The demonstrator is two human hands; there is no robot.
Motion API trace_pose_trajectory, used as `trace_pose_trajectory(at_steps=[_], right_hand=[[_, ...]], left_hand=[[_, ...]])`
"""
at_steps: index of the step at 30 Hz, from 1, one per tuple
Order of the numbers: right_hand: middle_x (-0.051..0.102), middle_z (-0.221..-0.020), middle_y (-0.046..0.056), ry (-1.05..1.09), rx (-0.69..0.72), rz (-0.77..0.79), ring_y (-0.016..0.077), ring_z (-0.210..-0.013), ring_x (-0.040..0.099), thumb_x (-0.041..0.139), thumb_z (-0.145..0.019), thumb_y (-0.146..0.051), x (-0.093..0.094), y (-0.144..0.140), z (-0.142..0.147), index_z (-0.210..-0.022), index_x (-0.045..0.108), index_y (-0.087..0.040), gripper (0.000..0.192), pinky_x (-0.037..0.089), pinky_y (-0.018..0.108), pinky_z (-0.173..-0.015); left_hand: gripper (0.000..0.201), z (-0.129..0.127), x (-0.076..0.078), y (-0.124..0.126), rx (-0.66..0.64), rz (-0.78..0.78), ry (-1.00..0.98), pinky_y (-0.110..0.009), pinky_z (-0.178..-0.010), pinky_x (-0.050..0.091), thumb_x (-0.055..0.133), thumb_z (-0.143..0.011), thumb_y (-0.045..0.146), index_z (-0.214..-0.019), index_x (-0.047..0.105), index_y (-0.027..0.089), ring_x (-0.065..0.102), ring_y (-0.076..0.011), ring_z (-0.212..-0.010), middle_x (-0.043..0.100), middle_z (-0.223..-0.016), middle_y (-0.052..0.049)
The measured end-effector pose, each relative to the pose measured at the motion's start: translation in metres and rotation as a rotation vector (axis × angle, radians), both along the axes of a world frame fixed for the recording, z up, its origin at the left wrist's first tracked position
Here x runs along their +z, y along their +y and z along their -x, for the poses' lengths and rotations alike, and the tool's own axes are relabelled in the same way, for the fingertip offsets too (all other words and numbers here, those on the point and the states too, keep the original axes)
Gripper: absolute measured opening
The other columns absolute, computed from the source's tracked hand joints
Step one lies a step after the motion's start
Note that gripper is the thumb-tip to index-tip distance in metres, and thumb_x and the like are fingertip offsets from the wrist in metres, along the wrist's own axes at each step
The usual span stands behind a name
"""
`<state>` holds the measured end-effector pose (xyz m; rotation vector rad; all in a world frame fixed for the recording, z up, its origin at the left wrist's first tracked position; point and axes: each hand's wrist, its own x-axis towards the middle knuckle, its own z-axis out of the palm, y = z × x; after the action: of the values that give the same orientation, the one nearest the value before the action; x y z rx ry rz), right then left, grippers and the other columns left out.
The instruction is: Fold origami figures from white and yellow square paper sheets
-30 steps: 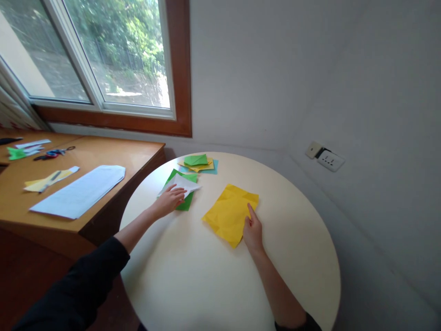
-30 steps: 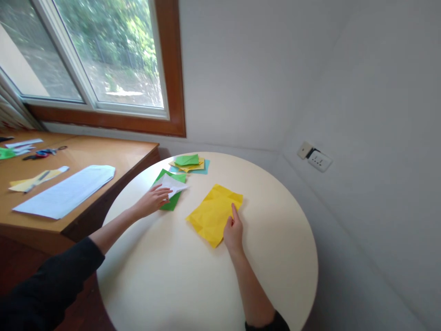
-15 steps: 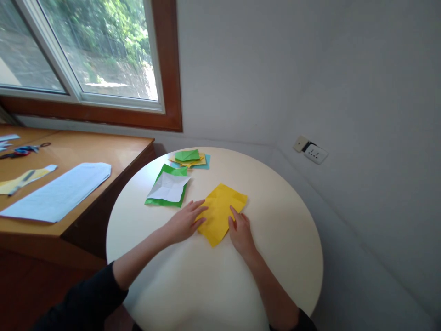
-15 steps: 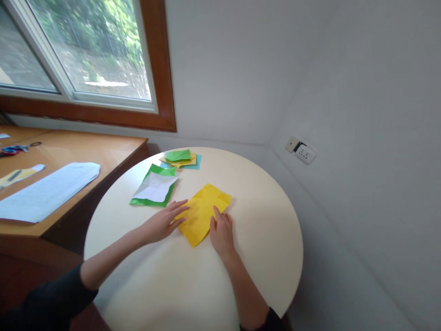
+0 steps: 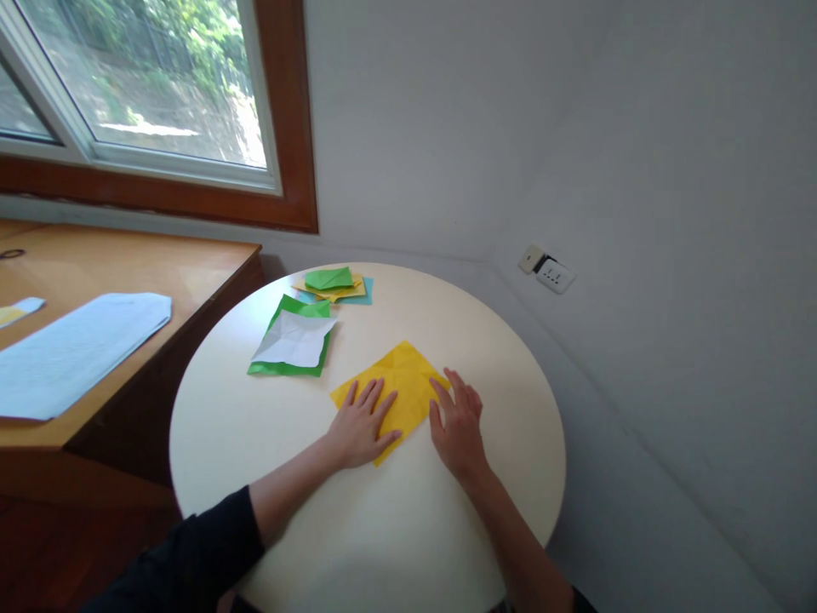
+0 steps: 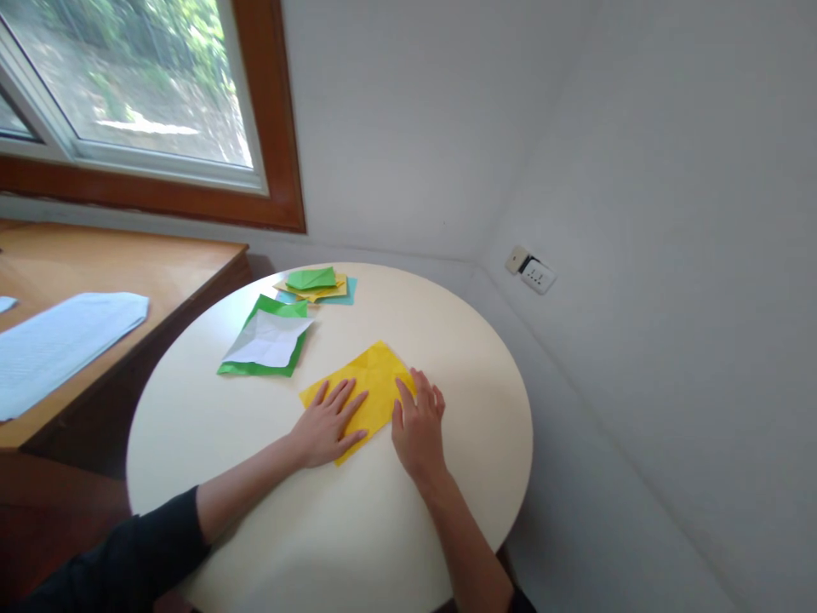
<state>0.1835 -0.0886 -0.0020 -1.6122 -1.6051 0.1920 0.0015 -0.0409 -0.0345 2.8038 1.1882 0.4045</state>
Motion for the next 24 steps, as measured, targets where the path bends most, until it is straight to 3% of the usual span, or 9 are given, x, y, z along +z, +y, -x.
trace_pose_trajectory(at_steps=[3,6,10,12,19,24], right_hand=[[0.055,-0.124,0.005,0.188,0.335,0.098,0.0209,-0.118,0.046,0.043,-0.082,-0.028,0.023,0.012,0.022,-0.112,0.06,-0.026,0.034,0.025,0.043,-0.106],[0.055,-0.125,0.002,0.275,0.532,0.248,0.0201,-0.12,0.046,0.046,-0.082,-0.033,0.026,0.037,0.039,-0.112,0.06,-0.026,0.034,0.027,0.042,-0.106],[0.053,-0.128,0.005,0.341,0.475,0.404,0.0194,-0.121,0.046,0.042,-0.084,-0.037,0.004,0.075,0.034,-0.118,0.055,-0.02,0.041,0.029,0.04,-0.106],[0.052,-0.128,0.004,0.306,0.447,0.381,0.019,-0.121,0.045,0.042,-0.084,-0.04,-0.008,0.088,0.023,-0.119,0.055,-0.021,0.041,0.028,0.039,-0.106],[0.034,-0.142,0.003,-0.41,0.466,0.351,0.0198,-0.134,0.022,0.025,-0.091,-0.035,-0.021,0.091,0.002,-0.134,0.036,-0.021,0.047,0.014,0.041,-0.11],[0.026,-0.146,-0.001,-0.645,0.371,0.357,0.0203,-0.135,0.018,0.019,-0.092,-0.042,-0.02,0.093,0.0,-0.137,0.029,-0.03,0.047,0.013,0.041,-0.109]], left_hand=[[0.065,0.0,0.002,-0.001,-0.044,-0.011,-0.019,-0.051,-0.106,0.014,0.028,-0.084,0.058,-0.134,0.037,0.018,0.027,-0.0294,-0.131,0.035,-0.14,-0.016],[0.063,0.0,0.004,-0.001,-0.089,-0.024,-0.034,-0.051,-0.107,0.012,0.03,-0.083,0.058,-0.129,0.043,0.016,0.03,-0.0292,-0.13,0.043,-0.135,-0.016],[0.068,0.001,0.007,-0.001,-0.101,-0.009,-0.008,-0.05,-0.107,0.012,0.027,-0.083,0.06,-0.134,0.036,0.016,0.028,-0.0288,-0.131,0.038,-0.138,-0.017],[0.068,0.001,0.009,-0.001,-0.097,0.008,0.016,-0.05,-0.107,0.012,0.024,-0.084,0.06,-0.136,0.031,0.016,0.025,-0.0283,-0.132,0.035,-0.14,-0.017],[0.067,0.006,0.013,-0.007,-0.098,0.056,0.091,-0.054,-0.105,0.007,0.024,-0.083,0.062,-0.138,0.026,0.026,0.019,-0.0309,-0.134,0.027,-0.144,-0.015],[0.06,0.021,0.017,-0.017,-0.107,0.085,0.096,-0.058,-0.104,0.006,0.026,-0.083,0.061,-0.137,0.025,0.035,0.017,-0.032,-0.134,0.025,-0.145,-0.012]])
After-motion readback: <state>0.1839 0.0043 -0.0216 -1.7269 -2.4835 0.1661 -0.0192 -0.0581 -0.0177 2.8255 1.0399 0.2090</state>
